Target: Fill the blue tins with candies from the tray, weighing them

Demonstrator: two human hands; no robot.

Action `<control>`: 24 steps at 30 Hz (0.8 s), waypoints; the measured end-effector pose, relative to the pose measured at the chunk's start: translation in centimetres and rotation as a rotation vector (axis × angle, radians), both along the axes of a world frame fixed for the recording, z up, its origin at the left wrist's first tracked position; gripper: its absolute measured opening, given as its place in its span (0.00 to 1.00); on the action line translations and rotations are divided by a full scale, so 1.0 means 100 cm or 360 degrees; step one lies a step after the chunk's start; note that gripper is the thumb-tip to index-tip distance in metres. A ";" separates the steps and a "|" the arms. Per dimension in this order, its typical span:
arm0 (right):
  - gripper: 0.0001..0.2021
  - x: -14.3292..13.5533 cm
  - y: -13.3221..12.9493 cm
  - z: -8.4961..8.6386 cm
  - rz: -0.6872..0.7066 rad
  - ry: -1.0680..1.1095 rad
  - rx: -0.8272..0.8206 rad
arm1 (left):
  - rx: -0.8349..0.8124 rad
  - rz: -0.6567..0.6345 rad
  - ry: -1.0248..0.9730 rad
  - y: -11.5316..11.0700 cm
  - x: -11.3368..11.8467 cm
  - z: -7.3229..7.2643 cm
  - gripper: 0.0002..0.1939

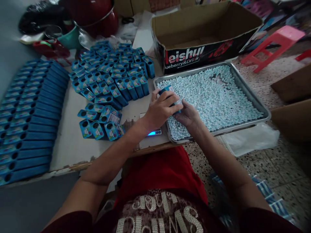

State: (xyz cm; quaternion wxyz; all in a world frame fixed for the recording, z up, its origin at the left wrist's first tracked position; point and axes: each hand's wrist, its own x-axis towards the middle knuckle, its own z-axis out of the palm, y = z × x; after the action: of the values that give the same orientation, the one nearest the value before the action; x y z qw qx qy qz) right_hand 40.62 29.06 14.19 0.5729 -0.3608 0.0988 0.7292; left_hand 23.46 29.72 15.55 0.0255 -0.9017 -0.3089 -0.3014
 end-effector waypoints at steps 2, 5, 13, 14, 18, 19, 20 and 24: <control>0.16 0.002 0.000 0.002 0.0028 -0.0026 -0.0024 | 0.0007 0.0060 -0.0072 0.001 0.000 0.001 0.14; 0.14 0.005 -0.001 0.003 0.0072 -0.0056 -0.0024 | -0.0016 0.0221 -0.0219 0.003 0.001 0.001 0.16; 0.06 0.008 0.002 -0.012 0.0085 -0.0191 0.0067 | -0.0461 0.0315 -0.0873 0.006 -0.019 -0.020 0.19; 0.06 0.011 0.002 -0.016 0.0114 -0.0216 0.0094 | -0.0571 0.0324 -0.1059 0.005 -0.025 -0.024 0.19; 0.07 0.029 0.003 -0.025 0.0313 -0.0291 0.0132 | -0.1093 0.0370 -0.1603 -0.009 -0.054 -0.042 0.26; 0.06 0.035 0.003 -0.026 0.0381 -0.0288 0.0148 | -0.1208 0.0391 -0.1664 -0.016 -0.061 -0.046 0.26; 0.06 0.039 0.002 -0.025 0.0449 -0.0292 0.0169 | -0.1303 0.0418 -0.1720 -0.024 -0.067 -0.051 0.27; 0.07 0.046 -0.004 -0.009 0.0640 -0.0509 0.0211 | -0.1534 0.0484 -0.1892 -0.048 -0.080 -0.069 0.29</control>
State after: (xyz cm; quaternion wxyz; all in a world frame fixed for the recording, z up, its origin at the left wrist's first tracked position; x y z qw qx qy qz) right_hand 45.25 28.65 13.28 0.4472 -0.4456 -0.1147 0.7670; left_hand 15.43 24.92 8.64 -0.4979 -0.4481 -0.4878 -0.5598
